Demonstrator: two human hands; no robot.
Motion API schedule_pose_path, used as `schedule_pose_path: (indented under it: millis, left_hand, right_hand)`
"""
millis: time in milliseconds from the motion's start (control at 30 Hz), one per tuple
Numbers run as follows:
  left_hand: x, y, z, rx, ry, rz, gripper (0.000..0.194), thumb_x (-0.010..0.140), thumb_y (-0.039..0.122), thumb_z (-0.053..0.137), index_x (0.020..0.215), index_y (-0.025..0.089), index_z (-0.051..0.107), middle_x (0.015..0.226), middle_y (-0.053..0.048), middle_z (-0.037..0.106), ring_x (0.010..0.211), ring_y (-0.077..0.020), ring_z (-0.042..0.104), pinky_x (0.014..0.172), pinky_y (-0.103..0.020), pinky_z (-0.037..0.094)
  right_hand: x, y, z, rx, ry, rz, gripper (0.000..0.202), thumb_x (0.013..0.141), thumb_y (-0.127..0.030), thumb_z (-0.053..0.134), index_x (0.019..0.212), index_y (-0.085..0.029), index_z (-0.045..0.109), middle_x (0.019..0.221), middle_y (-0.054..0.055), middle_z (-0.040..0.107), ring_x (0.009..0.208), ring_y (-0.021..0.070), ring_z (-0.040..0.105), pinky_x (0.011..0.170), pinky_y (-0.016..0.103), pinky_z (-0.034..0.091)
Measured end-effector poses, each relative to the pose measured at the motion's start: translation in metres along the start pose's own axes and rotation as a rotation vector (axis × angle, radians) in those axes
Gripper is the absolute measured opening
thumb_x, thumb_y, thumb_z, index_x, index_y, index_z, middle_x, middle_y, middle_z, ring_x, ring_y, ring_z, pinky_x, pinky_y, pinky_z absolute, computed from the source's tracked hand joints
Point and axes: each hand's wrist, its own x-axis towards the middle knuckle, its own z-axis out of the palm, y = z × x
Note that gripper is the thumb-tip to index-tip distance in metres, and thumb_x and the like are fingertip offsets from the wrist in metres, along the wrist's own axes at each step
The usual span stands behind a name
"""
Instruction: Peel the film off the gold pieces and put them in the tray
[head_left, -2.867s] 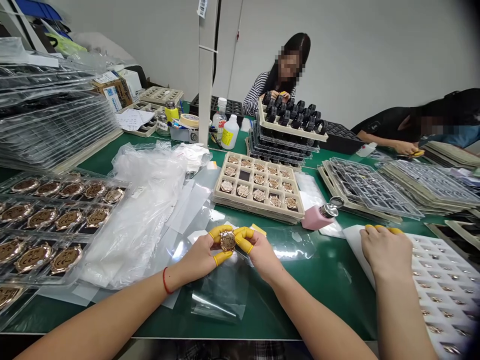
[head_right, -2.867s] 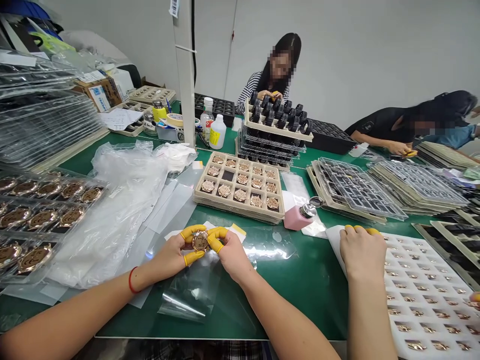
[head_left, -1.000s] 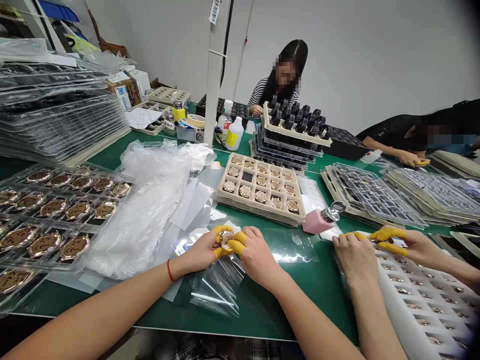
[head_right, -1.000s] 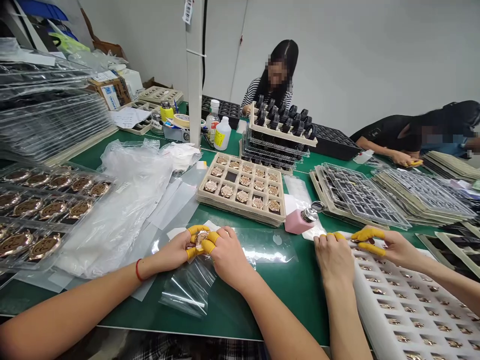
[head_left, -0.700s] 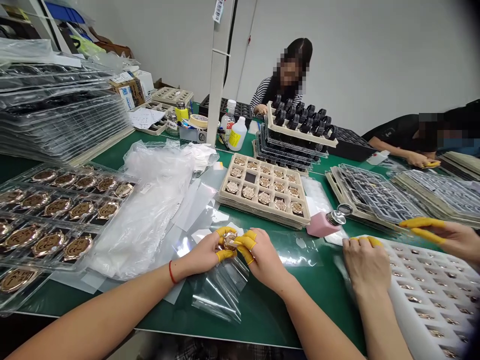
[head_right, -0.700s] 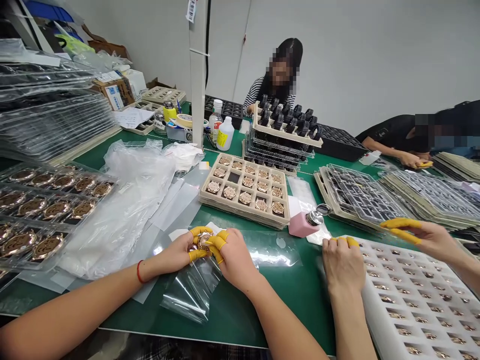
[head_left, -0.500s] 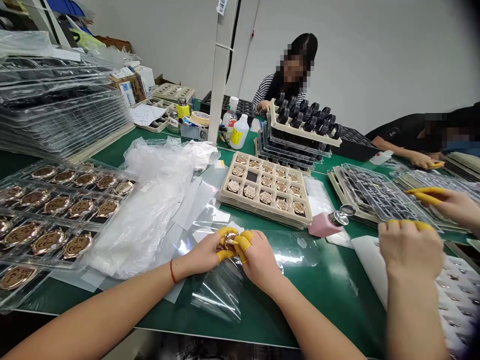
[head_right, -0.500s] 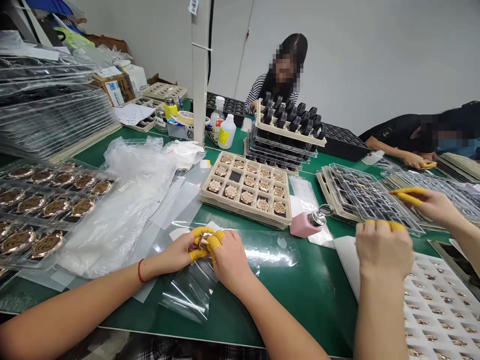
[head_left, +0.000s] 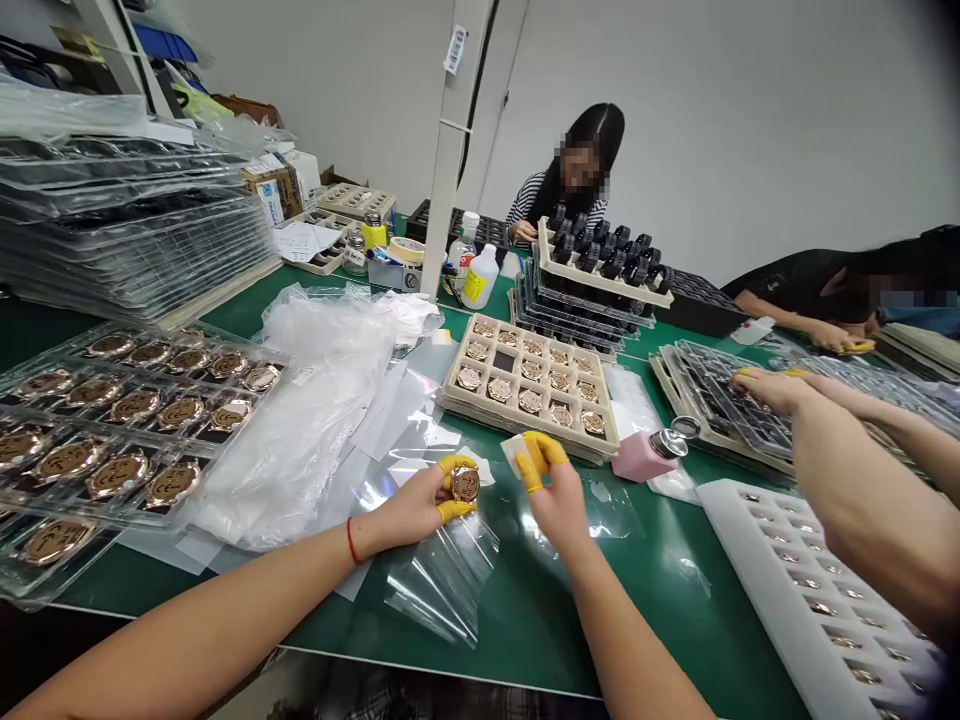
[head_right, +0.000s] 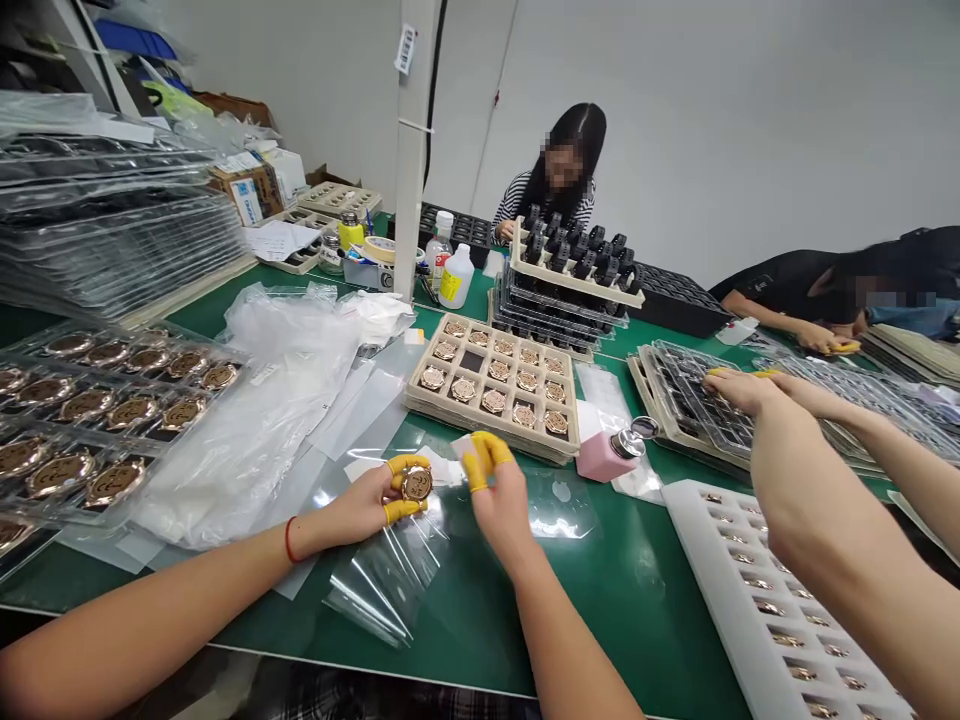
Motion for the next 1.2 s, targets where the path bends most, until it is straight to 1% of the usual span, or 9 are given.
schedule_pose_path:
  millis: [67,167,267,400,733,900,1000,1067,1200]
  left_hand:
    - [0.000,0.001,0.001,0.005,-0.009,-0.005,0.047,0.077,0.025,0.063,0.120,0.021,0.045,0.101,-0.006,0.062,0.090,-0.0202,0.062,0.081,-0.035,0.050]
    - [0.001,0.000,0.004,-0.036,0.042,0.005,0.054,0.076,0.026,0.064,0.126,0.023,0.041,0.110,-0.007,0.060,0.097,-0.0209,0.060,0.086,-0.036,0.048]
    - [0.002,-0.003,0.008,-0.110,0.045,0.036,0.059,0.076,0.028,0.064,0.129,0.025,0.039,0.114,-0.007,0.059,0.100,-0.0210,0.058,0.087,-0.035,0.047]
    - [0.002,-0.005,0.008,-0.220,-0.019,-0.010,0.062,0.077,0.034,0.062,0.133,0.024,0.037,0.101,-0.007,0.063,0.082,-0.0186,0.061,0.076,-0.034,0.049]
    - [0.002,-0.005,0.002,-0.608,0.007,-0.202,0.054,0.069,0.044,0.065,0.112,0.014,0.057,0.093,-0.010,0.070,0.079,-0.0242,0.066,0.080,-0.039,0.047]
    - [0.002,-0.001,-0.004,-0.593,0.051,-0.260,0.071,0.069,0.058,0.058,0.122,0.013,0.044,0.091,-0.012,0.071,0.085,-0.0282,0.068,0.076,-0.038,0.048]
    - [0.004,-0.010,-0.004,-0.428,0.013,-0.221,0.071,0.069,0.058,0.061,0.123,0.015,0.043,0.097,-0.013,0.070,0.089,-0.0265,0.067,0.074,-0.034,0.047]
    - [0.006,-0.019,-0.004,-0.376,-0.022,-0.174,0.069,0.071,0.058,0.060,0.121,0.014,0.044,0.098,-0.013,0.069,0.089,-0.0252,0.067,0.075,-0.034,0.046]
    - [0.007,-0.024,-0.004,-0.369,-0.035,-0.144,0.068,0.071,0.057,0.062,0.119,0.014,0.044,0.093,-0.012,0.070,0.084,-0.0231,0.067,0.075,-0.035,0.046]
  right_hand:
    - [0.004,0.014,-0.004,-0.076,0.003,0.098,0.026,0.085,-0.026,0.050,0.109,-0.020,0.056,0.098,0.011,0.060,0.093,0.0265,0.052,0.081,0.041,0.042]
    - [0.007,0.018,0.001,-0.177,0.023,0.056,0.019,0.082,-0.024,0.052,0.097,-0.019,0.063,0.094,0.014,0.060,0.103,0.0323,0.045,0.090,0.047,0.035]
    - [0.000,0.001,0.016,0.056,-0.067,0.074,0.026,0.085,-0.031,0.049,0.106,-0.021,0.060,0.098,0.010,0.059,0.096,0.0266,0.050,0.088,0.044,0.040]
    - [-0.013,-0.020,0.035,0.434,-0.255,0.223,0.046,0.083,-0.033,0.054,0.126,-0.022,0.046,0.094,0.005,0.058,0.084,0.0189,0.055,0.080,0.036,0.046]
    - [-0.016,-0.031,0.034,0.611,-0.256,0.253,0.049,0.081,-0.041,0.059,0.126,-0.027,0.046,0.094,0.004,0.056,0.089,0.0195,0.054,0.085,0.038,0.045]
    - [0.054,-0.028,0.013,0.514,-0.105,0.138,0.030,0.083,-0.039,0.055,0.108,-0.021,0.055,0.085,0.004,0.061,0.080,0.0186,0.057,0.075,0.033,0.048]
    - [0.122,-0.015,0.006,-0.010,0.101,0.146,0.027,0.091,-0.029,0.038,0.105,-0.019,0.058,0.095,0.006,0.062,0.085,0.0178,0.057,0.076,0.030,0.046]
    - [0.158,-0.003,0.009,-0.137,0.148,0.182,0.029,0.089,-0.022,0.037,0.106,-0.017,0.060,0.102,0.009,0.061,0.092,0.0204,0.055,0.080,0.033,0.043]
    - [0.182,0.018,0.022,-0.301,0.135,0.213,0.022,0.080,-0.014,0.049,0.092,-0.014,0.067,0.098,0.014,0.061,0.102,0.0279,0.049,0.088,0.039,0.037]
